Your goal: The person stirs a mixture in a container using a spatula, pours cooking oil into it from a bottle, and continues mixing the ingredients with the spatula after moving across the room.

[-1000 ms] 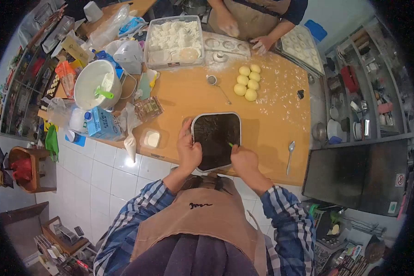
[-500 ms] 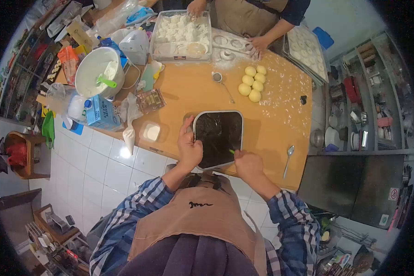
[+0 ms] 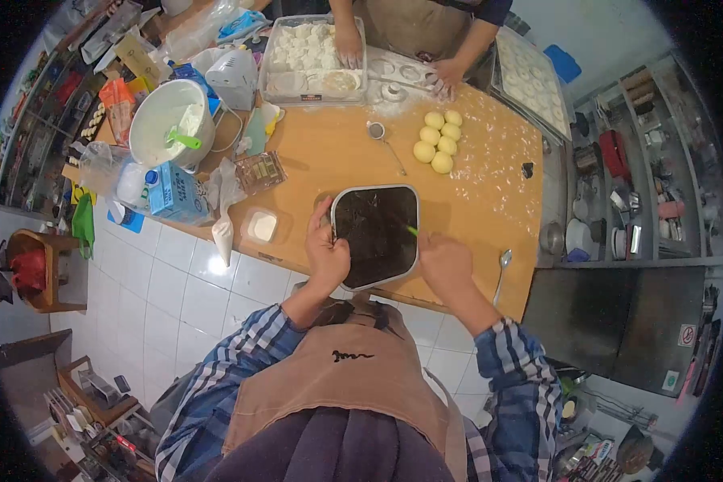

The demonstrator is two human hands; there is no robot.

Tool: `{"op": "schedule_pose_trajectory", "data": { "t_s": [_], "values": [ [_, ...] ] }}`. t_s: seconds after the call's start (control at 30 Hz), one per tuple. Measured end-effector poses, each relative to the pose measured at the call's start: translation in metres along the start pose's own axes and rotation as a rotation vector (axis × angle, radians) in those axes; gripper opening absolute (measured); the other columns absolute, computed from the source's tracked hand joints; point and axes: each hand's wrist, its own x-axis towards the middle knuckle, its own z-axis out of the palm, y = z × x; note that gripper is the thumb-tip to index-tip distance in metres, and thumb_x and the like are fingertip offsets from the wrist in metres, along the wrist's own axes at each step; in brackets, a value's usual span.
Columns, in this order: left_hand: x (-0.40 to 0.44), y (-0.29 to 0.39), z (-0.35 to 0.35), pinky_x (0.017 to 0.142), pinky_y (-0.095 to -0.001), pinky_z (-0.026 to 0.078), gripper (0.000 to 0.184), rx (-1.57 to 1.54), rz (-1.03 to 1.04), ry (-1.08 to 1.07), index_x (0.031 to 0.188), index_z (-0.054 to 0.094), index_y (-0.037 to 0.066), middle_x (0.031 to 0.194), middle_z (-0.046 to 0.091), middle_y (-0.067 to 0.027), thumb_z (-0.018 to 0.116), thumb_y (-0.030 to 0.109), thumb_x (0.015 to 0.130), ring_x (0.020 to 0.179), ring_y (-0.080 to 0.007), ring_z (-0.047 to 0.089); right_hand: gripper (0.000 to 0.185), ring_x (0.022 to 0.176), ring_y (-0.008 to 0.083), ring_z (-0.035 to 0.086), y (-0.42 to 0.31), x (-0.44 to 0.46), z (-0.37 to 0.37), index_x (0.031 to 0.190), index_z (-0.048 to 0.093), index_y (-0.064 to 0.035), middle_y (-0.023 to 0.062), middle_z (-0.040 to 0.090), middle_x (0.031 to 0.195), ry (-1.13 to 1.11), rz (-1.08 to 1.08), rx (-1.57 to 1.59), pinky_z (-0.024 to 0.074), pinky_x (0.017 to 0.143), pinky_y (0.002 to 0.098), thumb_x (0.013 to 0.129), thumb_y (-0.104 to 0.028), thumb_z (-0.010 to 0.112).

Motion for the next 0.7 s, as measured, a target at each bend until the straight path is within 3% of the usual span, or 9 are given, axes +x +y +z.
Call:
{"op": "schedule_pose_trajectory", "data": {
  "t_s": [0.03, 0.17, 0.27, 0.33, 0.47, 0.57, 0.7],
  "values": [
    [0.001, 0.0, 0.0, 0.098, -0.0369, 0.033, 0.037, 0.021, 0.024, -0.001, 0.085, 0.067, -0.001, 0.124, 0.049, -0.0213, 0.042, -0.01, 0.06, 0.126, -0.03, 0.036, 0.016, 0.062, 0.0247, 0.062, 0.005, 0.003, 0.0, 0.085, 0.059, -0.0032, 0.0095, 0.059, 0.068, -0.018, 0.01, -0.017, 0.0478, 0.049, 0.0383, 0.074, -0.012, 0.053],
    [0.001, 0.006, 0.0, 0.098, -0.0373, 0.033, 0.034, -0.004, -0.006, 0.028, 0.083, 0.067, -0.002, 0.124, 0.048, -0.0232, 0.043, -0.01, 0.06, 0.126, -0.0318, 0.036, 0.014, 0.062, 0.0238, 0.062, 0.002, -0.027, 0.021, 0.083, 0.058, -0.0038, 0.0093, 0.058, 0.065, -0.124, -0.038, -0.014, 0.0468, 0.047, 0.0363, 0.072, -0.011, 0.053],
    [-0.001, -0.002, 0.0, 0.1, -0.0392, 0.031, 0.033, 0.004, -0.007, 0.009, 0.082, 0.066, -0.002, 0.126, 0.046, -0.0228, 0.043, -0.01, 0.06, 0.126, -0.0345, 0.035, 0.011, 0.059, 0.0235, 0.06, -0.005, -0.021, 0.003, 0.08, 0.057, -0.0048, 0.0088, 0.057, 0.065, -0.07, -0.124, 0.017, 0.0461, 0.046, 0.0346, 0.071, -0.011, 0.054],
    [-0.001, -0.002, 0.001, 0.103, -0.0423, 0.029, 0.035, -0.02, 0.005, -0.02, 0.085, 0.066, 0.001, 0.13, 0.043, -0.0205, 0.044, -0.01, 0.06, 0.126, -0.0385, 0.033, 0.012, 0.058, 0.024, 0.06, 0.002, 0.002, -0.007, 0.081, 0.057, -0.0048, 0.0089, 0.056, 0.064, 0.084, -0.105, -0.046, 0.0459, 0.046, 0.0345, 0.071, -0.011, 0.054],
    [-0.001, 0.006, 0.001, 0.102, -0.0427, 0.029, 0.032, -0.028, 0.005, -0.002, 0.081, 0.065, 0.0, 0.13, 0.043, -0.021, 0.044, -0.01, 0.06, 0.126, -0.0382, 0.033, 0.012, 0.056, 0.0246, 0.058, 0.024, 0.023, -0.016, 0.08, 0.057, -0.0049, 0.0089, 0.054, 0.062, 0.19, -0.121, -0.158, 0.0454, 0.045, 0.0359, 0.071, -0.012, 0.055],
    [-0.003, -0.004, -0.001, 0.102, -0.0425, 0.029, 0.029, -0.019, 0.005, 0.011, 0.078, 0.064, -0.001, 0.13, 0.043, -0.0217, 0.044, -0.01, 0.06, 0.126, -0.0385, 0.034, 0.009, 0.055, 0.0238, 0.057, 0.019, -0.01, -0.006, 0.079, 0.055, -0.005, 0.0089, 0.054, 0.062, 0.02, -0.132, -0.1, 0.0452, 0.045, 0.0366, 0.072, -0.011, 0.055],
    [-0.001, 0.0, -0.003, 0.101, -0.0417, 0.03, 0.026, -0.056, -0.035, 0.029, 0.077, 0.063, -0.002, 0.13, 0.043, -0.022, 0.044, -0.01, 0.06, 0.126, -0.0389, 0.034, 0.011, 0.053, 0.024, 0.057, 0.008, -0.017, -0.013, 0.081, 0.055, -0.0041, 0.0093, 0.054, 0.062, -0.009, -0.169, -0.061, 0.0448, 0.044, 0.0375, 0.072, -0.011, 0.055]
  ]
}}
